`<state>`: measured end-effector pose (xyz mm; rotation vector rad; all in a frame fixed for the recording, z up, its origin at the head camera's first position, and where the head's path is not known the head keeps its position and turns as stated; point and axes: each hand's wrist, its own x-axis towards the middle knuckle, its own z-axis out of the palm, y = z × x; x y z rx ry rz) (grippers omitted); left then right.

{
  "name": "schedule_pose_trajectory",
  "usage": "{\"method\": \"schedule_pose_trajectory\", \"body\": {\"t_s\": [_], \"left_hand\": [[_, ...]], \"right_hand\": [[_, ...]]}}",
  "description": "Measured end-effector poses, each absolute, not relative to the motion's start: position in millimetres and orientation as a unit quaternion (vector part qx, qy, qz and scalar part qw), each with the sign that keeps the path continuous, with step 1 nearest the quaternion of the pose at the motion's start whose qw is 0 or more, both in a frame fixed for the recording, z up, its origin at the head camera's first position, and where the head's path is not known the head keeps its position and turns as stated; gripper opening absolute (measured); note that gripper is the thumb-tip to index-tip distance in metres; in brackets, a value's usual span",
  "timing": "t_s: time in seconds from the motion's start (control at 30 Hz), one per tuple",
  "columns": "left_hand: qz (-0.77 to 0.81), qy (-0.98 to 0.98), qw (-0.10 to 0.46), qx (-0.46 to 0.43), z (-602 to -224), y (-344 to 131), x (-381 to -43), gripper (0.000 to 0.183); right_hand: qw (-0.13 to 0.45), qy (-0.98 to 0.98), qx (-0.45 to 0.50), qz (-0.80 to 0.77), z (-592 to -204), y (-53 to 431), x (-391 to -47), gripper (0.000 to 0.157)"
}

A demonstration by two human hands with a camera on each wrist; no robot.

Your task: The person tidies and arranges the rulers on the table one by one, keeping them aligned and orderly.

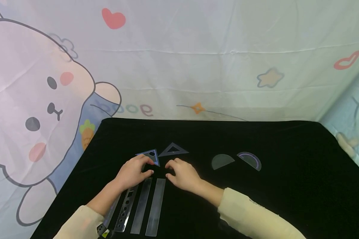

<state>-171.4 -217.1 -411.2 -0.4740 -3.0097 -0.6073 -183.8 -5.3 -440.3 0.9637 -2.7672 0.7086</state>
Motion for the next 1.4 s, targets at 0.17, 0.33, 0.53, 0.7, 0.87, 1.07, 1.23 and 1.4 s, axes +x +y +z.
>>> {"method": "schedule_pose_trajectory", "body": {"t_s": [0.17,0.33,0.53,0.7,0.87,1.07,1.23,1.4], "left_hand": [[-0.240,-0.962,0.026,-0.131,-410.1,-226.7,-179.8,0.022],[-0.255,-0.959,0.038,-0.117,-411.3,-237.8,-190.2,0.022],[-0.263,-0.957,0.052,-0.114,-412.0,-248.4,-199.2,0.023],[-0.282,-0.954,0.050,-0.090,-412.8,-256.3,-206.7,0.026],[-0.313,-0.948,0.031,-0.046,-417.0,-264.1,-215.6,0.030],[-0.365,-0.931,-0.003,0.008,-416.8,-269.6,-221.9,0.036],[-0.407,-0.911,-0.049,0.039,-411.9,-272.7,-225.2,0.041],[-0.450,-0.887,-0.078,0.067,-412.1,-273.8,-229.8,0.042]], "right_hand": [[0.048,-0.907,0.288,0.304,-441.0,-7.7,-191.1,0.020],[0.035,-0.902,0.261,0.343,-439.1,-8.5,-195.6,0.019],[-0.008,-0.896,0.228,0.381,-438.4,-11.0,-201.7,0.023],[-0.075,-0.881,0.171,0.435,-436.0,-12.1,-207.2,0.026],[-0.144,-0.838,0.115,0.513,-435.2,-14.5,-210.2,0.029],[-0.176,-0.803,0.081,0.563,-433.1,-20.1,-211.0,0.031],[-0.193,-0.785,0.054,0.586,-433.7,-21.9,-214.9,0.032],[-0.213,-0.765,0.035,0.607,-432.0,-23.7,-218.0,0.032]]}}
